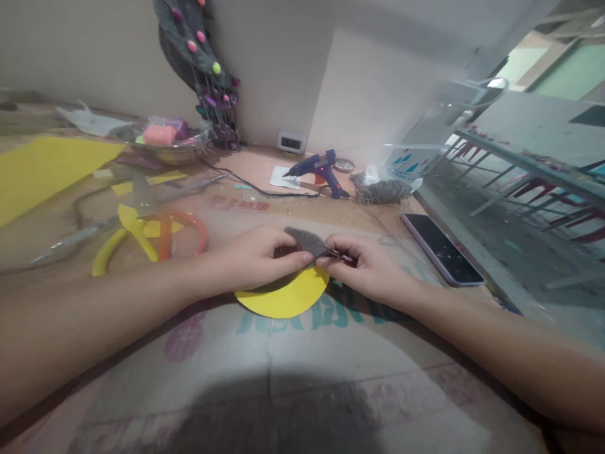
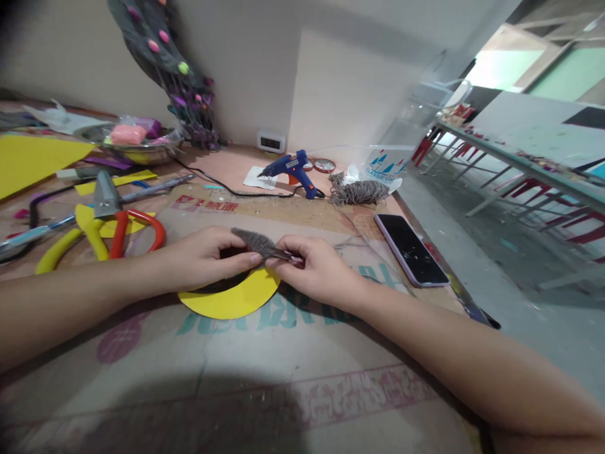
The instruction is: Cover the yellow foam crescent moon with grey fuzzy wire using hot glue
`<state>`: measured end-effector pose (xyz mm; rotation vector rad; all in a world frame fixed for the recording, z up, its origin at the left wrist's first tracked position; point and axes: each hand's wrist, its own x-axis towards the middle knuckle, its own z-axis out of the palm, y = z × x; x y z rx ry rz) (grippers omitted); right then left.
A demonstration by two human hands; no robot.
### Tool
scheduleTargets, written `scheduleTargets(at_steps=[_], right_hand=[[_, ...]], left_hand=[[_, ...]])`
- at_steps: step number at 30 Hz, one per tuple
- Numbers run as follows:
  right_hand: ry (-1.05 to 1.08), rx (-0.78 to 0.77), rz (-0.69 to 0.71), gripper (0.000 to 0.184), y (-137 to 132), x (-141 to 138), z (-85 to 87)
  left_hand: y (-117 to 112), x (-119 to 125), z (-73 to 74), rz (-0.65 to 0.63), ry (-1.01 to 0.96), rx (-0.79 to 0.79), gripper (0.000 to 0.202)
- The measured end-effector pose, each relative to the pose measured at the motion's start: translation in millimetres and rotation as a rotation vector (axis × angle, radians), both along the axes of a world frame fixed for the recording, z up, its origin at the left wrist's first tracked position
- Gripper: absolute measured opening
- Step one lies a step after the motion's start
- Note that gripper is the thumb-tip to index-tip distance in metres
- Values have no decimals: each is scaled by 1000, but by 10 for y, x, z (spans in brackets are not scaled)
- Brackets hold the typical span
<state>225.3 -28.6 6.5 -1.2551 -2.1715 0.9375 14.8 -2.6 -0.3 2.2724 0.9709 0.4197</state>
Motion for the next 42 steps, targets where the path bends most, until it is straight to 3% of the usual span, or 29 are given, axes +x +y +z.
scheduleTargets(at_steps=[15, 24, 33, 42], right_hand=[[32, -60, 46, 14, -10, 22, 25], [36, -18, 24, 23, -9, 3, -2], [75, -138, 49, 16, -22, 20, 40], [376, -316, 138, 22, -5, 50, 32]], left_hand=[[-4, -12, -11, 17, -30, -52, 42], [3, -15, -9, 8, -34, -48, 42], [12, -22, -22, 15, -54, -44, 43], [25, -64, -6, 45, -119, -286, 42]])
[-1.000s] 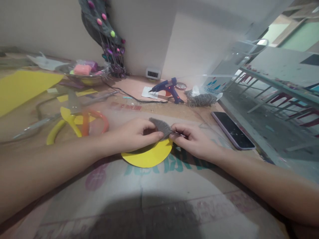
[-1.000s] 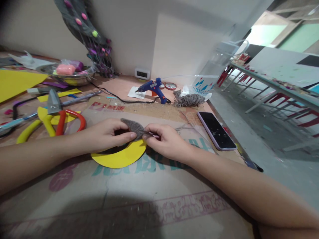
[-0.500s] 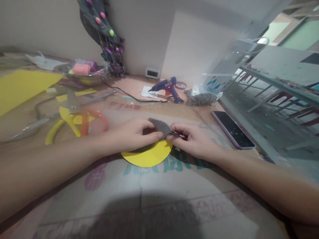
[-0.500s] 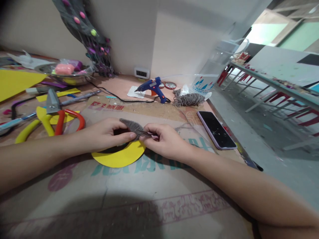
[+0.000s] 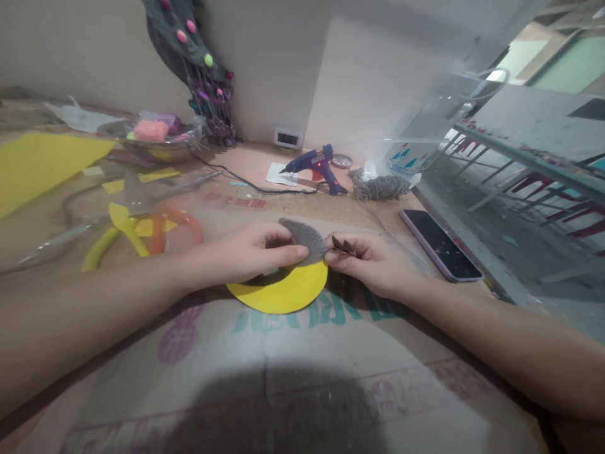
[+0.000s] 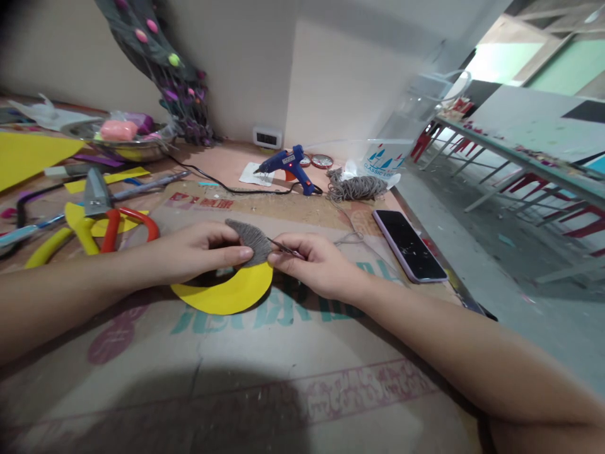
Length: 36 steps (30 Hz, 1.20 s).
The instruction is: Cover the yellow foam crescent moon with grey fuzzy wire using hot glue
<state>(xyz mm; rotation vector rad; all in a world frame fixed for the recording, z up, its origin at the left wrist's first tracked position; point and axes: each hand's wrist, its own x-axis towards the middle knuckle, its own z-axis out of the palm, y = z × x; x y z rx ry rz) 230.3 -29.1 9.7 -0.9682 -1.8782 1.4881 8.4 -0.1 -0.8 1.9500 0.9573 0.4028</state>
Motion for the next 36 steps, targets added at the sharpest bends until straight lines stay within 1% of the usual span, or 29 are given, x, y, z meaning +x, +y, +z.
scheduleTargets(at_steps=[2, 5, 14, 21, 23, 26, 27, 29, 32, 34, 36], right_hand=[[31, -13, 5, 24, 6, -6, -3], [44, -6, 4, 24, 2, -15, 2], [-5, 17, -6, 25, -26, -11, 11], [-65, 142, -9, 28, -6, -23, -5], [-69, 247, -52, 30, -8, 10, -19], [-83, 512, -143, 42, -3, 96, -49], [-106, 610, -172, 42, 1, 124, -56], [-195, 798, -209, 36, 11, 165, -58], [-354, 1018, -164, 30, 23, 178, -25], [-431, 1105, -96, 32, 26, 166, 6], [-472, 1157, -58, 30, 25, 151, 26]], left_hand=[[24, -26, -29, -8, -19, -53, 43], [56, -51, -59, -20, -23, -76, 43], [70, -47, -22, -28, 22, -28, 41], [75, -36, -4, -32, 34, -10, 42], [68, -31, 14, -43, 9, -17, 39], [55, -26, 29, -56, -32, -37, 35], [52, -24, 29, -57, -36, -52, 34], [49, -21, 21, -58, -41, -80, 34], [54, -16, 0, -62, -60, -80, 33], [59, -13, -13, -76, -74, -69, 33], [59, -11, -18, -95, -87, -71, 32]])
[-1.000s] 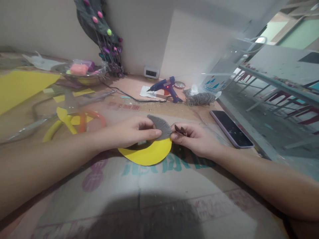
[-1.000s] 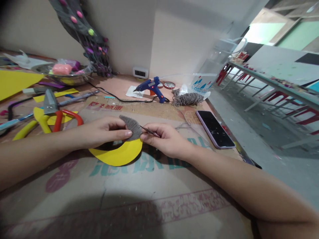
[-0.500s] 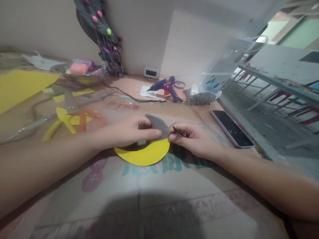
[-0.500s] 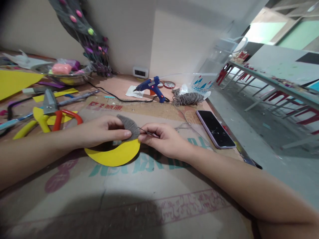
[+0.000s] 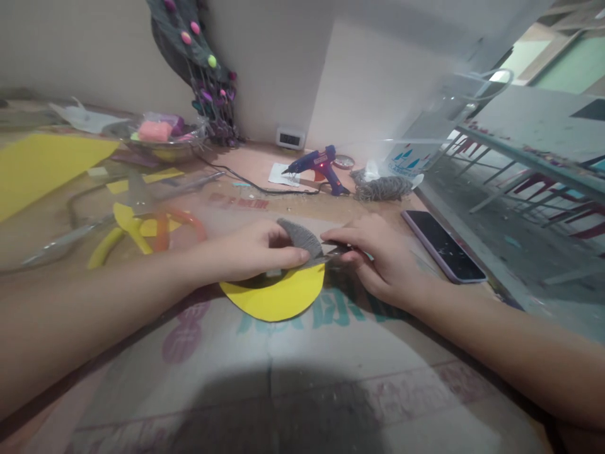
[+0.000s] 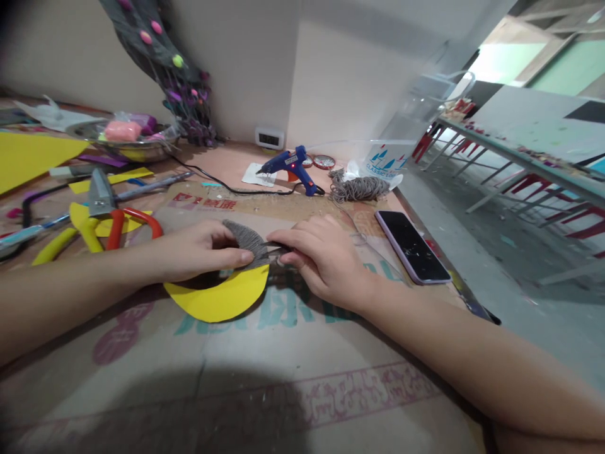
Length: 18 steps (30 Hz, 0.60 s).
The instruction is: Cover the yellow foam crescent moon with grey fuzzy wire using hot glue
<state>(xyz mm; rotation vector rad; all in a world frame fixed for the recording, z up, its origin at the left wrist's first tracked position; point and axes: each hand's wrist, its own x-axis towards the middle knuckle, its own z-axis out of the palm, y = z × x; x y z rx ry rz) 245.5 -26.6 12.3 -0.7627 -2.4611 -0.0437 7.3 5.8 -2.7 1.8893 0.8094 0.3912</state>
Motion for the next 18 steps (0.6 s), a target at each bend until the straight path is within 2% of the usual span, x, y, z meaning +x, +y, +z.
scheduleTargets(at_steps=[3, 8, 13, 18], right_hand=[[12, -21, 5, 25, -12, -18, -2], [109, -212, -95, 22, -46, -50, -19], [151, -359, -138, 14, -29, -88, -2], [176, -398, -150, 15, -23, -106, -12]], left_hand=[[-13, 3, 6, 1, 2, -2, 30], [-49, 17, 40, 0, 30, -8, 28], [-54, 39, 56, -26, 0, 13, 27], [-50, 35, 39, -26, -7, 1, 28]])
